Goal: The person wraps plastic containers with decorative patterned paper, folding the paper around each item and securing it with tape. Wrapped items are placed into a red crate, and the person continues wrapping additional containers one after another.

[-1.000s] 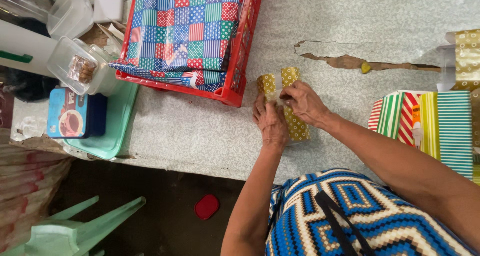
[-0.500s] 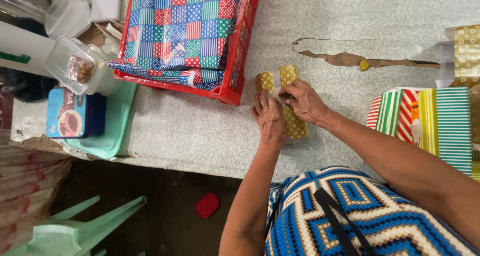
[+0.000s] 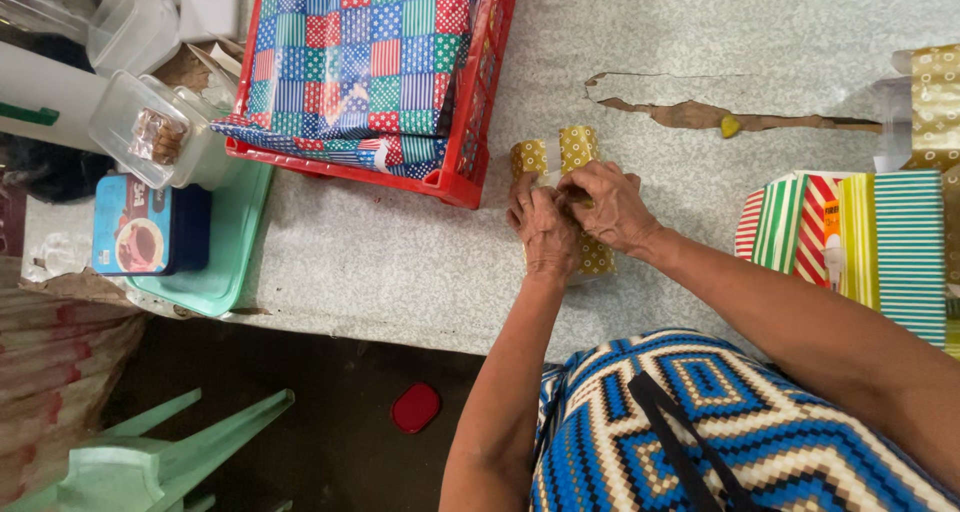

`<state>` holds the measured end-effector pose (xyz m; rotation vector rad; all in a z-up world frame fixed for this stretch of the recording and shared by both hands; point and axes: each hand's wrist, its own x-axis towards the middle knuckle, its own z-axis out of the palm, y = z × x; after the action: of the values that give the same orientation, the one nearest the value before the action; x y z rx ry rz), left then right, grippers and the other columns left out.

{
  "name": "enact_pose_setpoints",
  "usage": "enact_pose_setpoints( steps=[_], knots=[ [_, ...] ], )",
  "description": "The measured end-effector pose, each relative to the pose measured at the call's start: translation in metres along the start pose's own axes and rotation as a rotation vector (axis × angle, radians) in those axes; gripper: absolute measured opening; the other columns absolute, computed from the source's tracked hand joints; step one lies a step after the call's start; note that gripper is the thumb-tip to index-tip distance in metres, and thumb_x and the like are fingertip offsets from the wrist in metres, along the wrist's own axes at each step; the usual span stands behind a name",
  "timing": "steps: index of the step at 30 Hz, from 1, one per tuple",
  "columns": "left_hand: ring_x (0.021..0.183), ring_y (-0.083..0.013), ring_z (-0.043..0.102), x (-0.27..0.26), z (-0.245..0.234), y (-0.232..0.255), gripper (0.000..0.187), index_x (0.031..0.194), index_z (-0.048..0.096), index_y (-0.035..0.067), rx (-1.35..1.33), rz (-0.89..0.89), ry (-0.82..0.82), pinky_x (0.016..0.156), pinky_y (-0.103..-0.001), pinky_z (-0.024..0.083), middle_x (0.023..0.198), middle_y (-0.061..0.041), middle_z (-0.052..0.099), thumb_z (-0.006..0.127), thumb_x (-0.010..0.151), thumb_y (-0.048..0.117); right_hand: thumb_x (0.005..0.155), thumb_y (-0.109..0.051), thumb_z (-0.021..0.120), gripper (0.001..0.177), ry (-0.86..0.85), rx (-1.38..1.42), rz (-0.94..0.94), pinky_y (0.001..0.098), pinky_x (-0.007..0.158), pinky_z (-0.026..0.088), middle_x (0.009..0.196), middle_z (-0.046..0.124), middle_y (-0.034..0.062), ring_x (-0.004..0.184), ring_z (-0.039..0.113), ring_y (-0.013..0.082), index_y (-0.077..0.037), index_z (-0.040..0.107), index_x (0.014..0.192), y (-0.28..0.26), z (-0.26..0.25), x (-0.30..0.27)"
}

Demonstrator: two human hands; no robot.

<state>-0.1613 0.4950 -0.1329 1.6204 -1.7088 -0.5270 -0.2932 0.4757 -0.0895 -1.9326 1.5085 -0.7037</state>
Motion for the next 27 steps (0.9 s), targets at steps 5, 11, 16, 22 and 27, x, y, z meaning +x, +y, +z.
enact_pose_setpoints(
  steps=[5, 11, 16, 22, 27],
  knots=[
    [0.144, -0.0396, 0.034, 0.000, -0.002, 0.001, 0.018, 0.109, 0.056, 0.005, -0.047, -0.008, 0.000, 0.111, -0.060, 0.027, 0.148, -0.015, 0.043, 0.063, 0.095, 0.011, 0.089, -0.016, 0.067, 0.022, 0.009, 0.016, 0.012, 0.0459, 0.100, 0.040, 0.110, 0.066, 0.0076, 0.110, 0.056, 0.0294, -0.010, 0.072, 0.110, -0.002, 0.002, -0.006],
    [0.147, -0.0371, 0.034, 0.000, -0.005, 0.000, 0.011, 0.109, 0.055, 0.006, -0.131, 0.000, -0.026, 0.120, -0.055, 0.026, 0.152, -0.012, 0.042, 0.060, 0.101, 0.011, 0.089, -0.019, 0.068, 0.024, 0.035, 0.013, -0.015, 0.0457, 0.102, 0.040, 0.109, 0.066, 0.0084, 0.109, 0.056, 0.0297, -0.008, 0.070, 0.110, -0.001, 0.004, -0.007],
    [0.149, -0.0367, 0.029, 0.002, -0.009, 0.001, 0.010, 0.110, 0.055, 0.006, -0.183, -0.014, -0.042, 0.121, -0.055, 0.023, 0.155, -0.012, 0.038, 0.058, 0.102, 0.011, 0.087, -0.020, 0.070, 0.025, 0.031, -0.046, -0.030, 0.0457, 0.096, 0.037, 0.110, 0.066, 0.0075, 0.108, 0.057, 0.0286, -0.008, 0.070, 0.109, -0.003, 0.005, -0.006],
    [0.148, -0.0355, 0.031, 0.004, -0.012, 0.003, 0.008, 0.106, 0.058, 0.006, -0.256, -0.065, -0.044, 0.120, -0.055, 0.022, 0.154, -0.012, 0.040, 0.058, 0.102, 0.013, 0.090, -0.021, 0.069, 0.024, 0.045, -0.039, -0.024, 0.0446, 0.094, 0.036, 0.107, 0.066, 0.0072, 0.105, 0.057, 0.0270, -0.009, 0.069, 0.110, -0.007, 0.002, -0.010],
    [0.144, -0.0362, 0.037, 0.003, -0.011, 0.003, 0.008, 0.108, 0.059, 0.005, -0.299, 0.000, 0.002, 0.119, -0.053, 0.027, 0.151, -0.015, 0.044, 0.058, 0.103, 0.012, 0.093, -0.011, 0.066, 0.012, 0.066, -0.071, 0.009, 0.0451, 0.094, 0.042, 0.100, 0.065, 0.0086, 0.100, 0.060, 0.0284, -0.006, 0.068, 0.104, -0.012, 0.002, -0.014]
  ],
)
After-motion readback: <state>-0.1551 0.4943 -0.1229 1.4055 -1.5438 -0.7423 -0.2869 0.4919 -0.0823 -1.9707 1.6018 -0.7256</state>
